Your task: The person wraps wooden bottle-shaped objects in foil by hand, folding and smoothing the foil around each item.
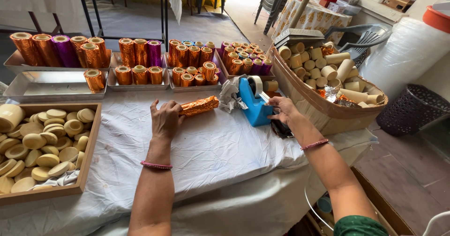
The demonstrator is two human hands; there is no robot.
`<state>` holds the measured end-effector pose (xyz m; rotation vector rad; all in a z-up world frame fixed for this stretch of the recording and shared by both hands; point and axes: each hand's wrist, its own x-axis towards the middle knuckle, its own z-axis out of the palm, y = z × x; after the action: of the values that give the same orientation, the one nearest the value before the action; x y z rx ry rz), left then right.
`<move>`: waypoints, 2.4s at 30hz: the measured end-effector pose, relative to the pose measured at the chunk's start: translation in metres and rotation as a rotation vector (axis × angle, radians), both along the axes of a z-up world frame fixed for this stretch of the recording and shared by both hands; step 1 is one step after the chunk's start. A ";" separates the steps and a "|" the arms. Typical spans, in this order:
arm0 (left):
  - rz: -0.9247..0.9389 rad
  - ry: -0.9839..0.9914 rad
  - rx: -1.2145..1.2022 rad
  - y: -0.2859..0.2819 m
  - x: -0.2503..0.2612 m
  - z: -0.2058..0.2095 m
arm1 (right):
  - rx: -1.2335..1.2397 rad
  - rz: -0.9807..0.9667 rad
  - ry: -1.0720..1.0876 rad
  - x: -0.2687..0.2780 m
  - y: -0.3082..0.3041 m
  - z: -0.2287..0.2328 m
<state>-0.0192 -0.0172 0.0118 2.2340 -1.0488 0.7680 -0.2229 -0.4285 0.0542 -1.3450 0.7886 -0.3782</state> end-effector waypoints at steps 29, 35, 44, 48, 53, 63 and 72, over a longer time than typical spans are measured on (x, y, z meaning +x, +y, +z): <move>0.016 0.055 0.065 -0.004 0.000 -0.006 | -0.612 -0.123 -0.113 -0.026 0.042 -0.051; 0.037 0.057 0.088 -0.006 -0.004 0.000 | -1.222 -0.006 0.131 -0.043 0.051 -0.033; 0.017 0.097 0.066 -0.013 0.013 -0.020 | -1.370 0.294 -0.210 0.045 0.192 0.045; -0.027 0.180 -0.018 -0.005 0.005 -0.001 | -1.455 0.540 -0.304 0.114 0.219 0.029; -0.019 0.150 -0.015 -0.005 0.010 -0.006 | -1.313 0.721 -0.130 0.155 0.225 -0.005; -0.002 0.219 -0.016 -0.008 0.019 -0.017 | -1.267 0.669 -0.323 0.155 0.212 -0.033; 0.003 0.276 -0.070 -0.008 0.017 -0.015 | -1.156 0.685 -0.438 0.160 0.214 -0.036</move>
<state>-0.0021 -0.0251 -0.0031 2.2049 -0.8720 0.4717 -0.0629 -0.2146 0.0186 -2.3620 -0.3937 -0.5726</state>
